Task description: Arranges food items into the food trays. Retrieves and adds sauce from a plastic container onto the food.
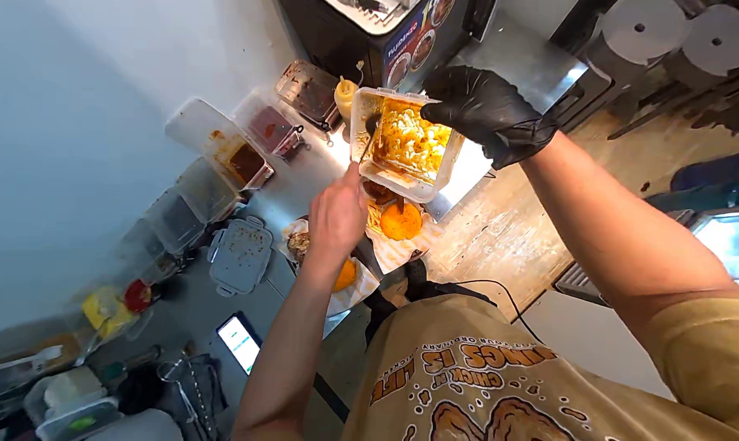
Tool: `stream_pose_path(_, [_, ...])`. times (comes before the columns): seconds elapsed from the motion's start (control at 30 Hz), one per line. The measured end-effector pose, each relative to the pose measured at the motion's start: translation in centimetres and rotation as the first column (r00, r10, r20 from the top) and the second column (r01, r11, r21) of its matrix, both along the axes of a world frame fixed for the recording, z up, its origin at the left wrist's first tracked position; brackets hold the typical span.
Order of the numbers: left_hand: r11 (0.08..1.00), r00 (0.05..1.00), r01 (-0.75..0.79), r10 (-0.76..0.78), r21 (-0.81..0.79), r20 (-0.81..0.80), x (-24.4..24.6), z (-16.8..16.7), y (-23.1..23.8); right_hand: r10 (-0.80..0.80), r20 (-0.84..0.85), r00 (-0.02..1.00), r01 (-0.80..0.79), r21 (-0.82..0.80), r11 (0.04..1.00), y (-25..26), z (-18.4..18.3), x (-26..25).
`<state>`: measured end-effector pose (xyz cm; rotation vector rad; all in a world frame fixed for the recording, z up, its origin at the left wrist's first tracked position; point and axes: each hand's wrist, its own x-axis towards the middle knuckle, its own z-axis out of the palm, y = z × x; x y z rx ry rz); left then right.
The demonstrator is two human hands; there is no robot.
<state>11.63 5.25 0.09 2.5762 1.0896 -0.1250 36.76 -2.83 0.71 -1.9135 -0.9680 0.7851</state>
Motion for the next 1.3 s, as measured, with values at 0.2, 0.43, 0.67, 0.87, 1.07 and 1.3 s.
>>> stream_pose_path(0.2, [1.000, 0.999, 0.029, -0.029, -0.004, -0.028, -1.8, -1.0, -0.8, -0.015, 0.011, 1.000, 0.015, 0.023, 1.000, 0.6, 0.5, 0.3])
stream_pose_path(0.43, [0.995, 0.995, 0.081, -0.085, 0.060, 0.056, -2.9, -2.8, 0.8, 0.018, 0.002, 1.000, -0.018, 0.092, 0.996, 1.3, 0.7, 0.4])
stream_pose_path(0.67, [0.988, 0.984, 0.097, -0.113, 0.120, 0.134, -2.0, -1.5, 3.0, 0.045, 0.059, 0.997, -0.049, 0.082, 0.995, 2.1, 1.0, 0.3])
stream_pose_path(0.87, [0.956, 0.963, 0.199, -0.231, 0.216, 0.135, -3.6, -1.1, 3.5, 0.027, 0.050, 0.998, -0.033, 0.113, 0.993, 2.3, 0.5, 0.9])
stream_pose_path(1.07, [0.938, 0.970, 0.229, -0.242, 0.260, 0.019, -4.2, -0.1, 5.5, 0.041, 0.153, 0.987, -0.047, 0.035, 0.998, 2.4, 1.8, 0.4])
stream_pose_path(1.3, [0.904, 0.925, 0.360, -0.313, 0.230, -0.217, -1.1, 2.1, 6.3, 0.221, 0.358, 0.907, -0.213, -0.062, 0.975, 3.5, 3.0, -1.9])
